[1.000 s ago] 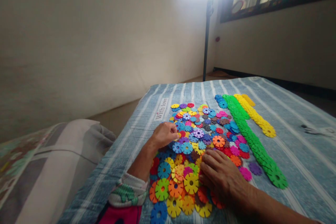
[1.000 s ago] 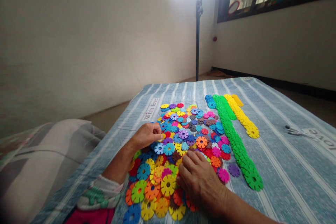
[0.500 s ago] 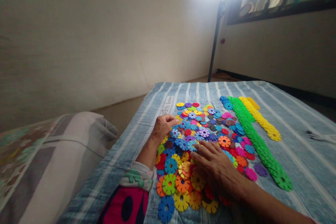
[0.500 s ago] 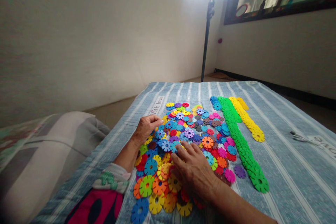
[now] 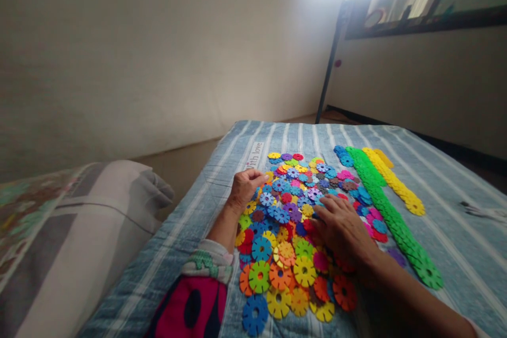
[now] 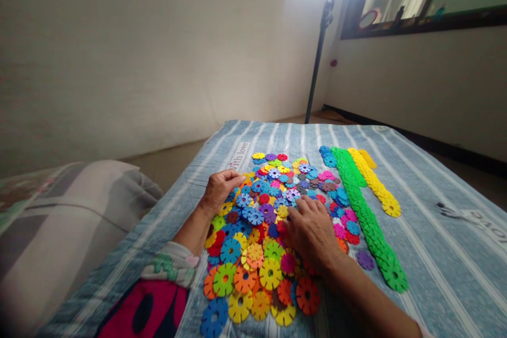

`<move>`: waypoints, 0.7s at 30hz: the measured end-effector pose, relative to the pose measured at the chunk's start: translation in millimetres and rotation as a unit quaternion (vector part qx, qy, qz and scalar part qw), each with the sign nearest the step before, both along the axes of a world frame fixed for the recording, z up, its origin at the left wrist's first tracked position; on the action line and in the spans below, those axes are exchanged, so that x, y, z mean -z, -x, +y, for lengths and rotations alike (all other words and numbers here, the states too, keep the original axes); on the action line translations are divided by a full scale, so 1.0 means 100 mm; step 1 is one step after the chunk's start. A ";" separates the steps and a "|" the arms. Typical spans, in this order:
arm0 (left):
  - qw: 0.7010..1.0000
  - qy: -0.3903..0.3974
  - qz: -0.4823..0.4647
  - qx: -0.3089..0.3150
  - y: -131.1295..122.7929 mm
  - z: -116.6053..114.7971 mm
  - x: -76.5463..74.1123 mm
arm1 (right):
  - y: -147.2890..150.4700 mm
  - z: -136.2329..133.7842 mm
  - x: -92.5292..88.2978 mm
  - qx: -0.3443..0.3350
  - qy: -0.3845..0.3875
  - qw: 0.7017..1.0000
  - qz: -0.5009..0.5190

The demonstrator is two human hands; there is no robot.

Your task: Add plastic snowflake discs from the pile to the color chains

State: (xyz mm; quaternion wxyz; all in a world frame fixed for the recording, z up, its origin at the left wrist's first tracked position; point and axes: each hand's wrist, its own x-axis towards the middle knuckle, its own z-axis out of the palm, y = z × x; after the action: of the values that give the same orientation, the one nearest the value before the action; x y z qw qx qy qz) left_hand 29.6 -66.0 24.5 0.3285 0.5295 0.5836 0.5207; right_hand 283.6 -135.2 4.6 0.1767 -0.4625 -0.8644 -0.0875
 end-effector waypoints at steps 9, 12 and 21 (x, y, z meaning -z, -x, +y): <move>1.000 0.010 0.009 0.005 0.00 -0.01 0.00 | 0.01 -0.05 -0.04 -0.055 0.041 0.997 0.023; 1.000 0.010 0.020 0.012 0.01 0.00 0.01 | -0.06 0.02 -0.02 -0.048 0.033 0.998 0.029; 0.996 -0.011 0.079 0.037 -0.09 -0.05 -0.07 | 0.09 0.24 0.05 0.014 0.005 0.999 0.035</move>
State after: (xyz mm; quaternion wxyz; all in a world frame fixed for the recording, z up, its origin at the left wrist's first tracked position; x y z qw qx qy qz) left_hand 38.3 -71.3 31.2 0.2947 0.5940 0.5816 0.4711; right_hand 274.3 -111.0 -0.1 0.2033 -0.4779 -0.8518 -0.0691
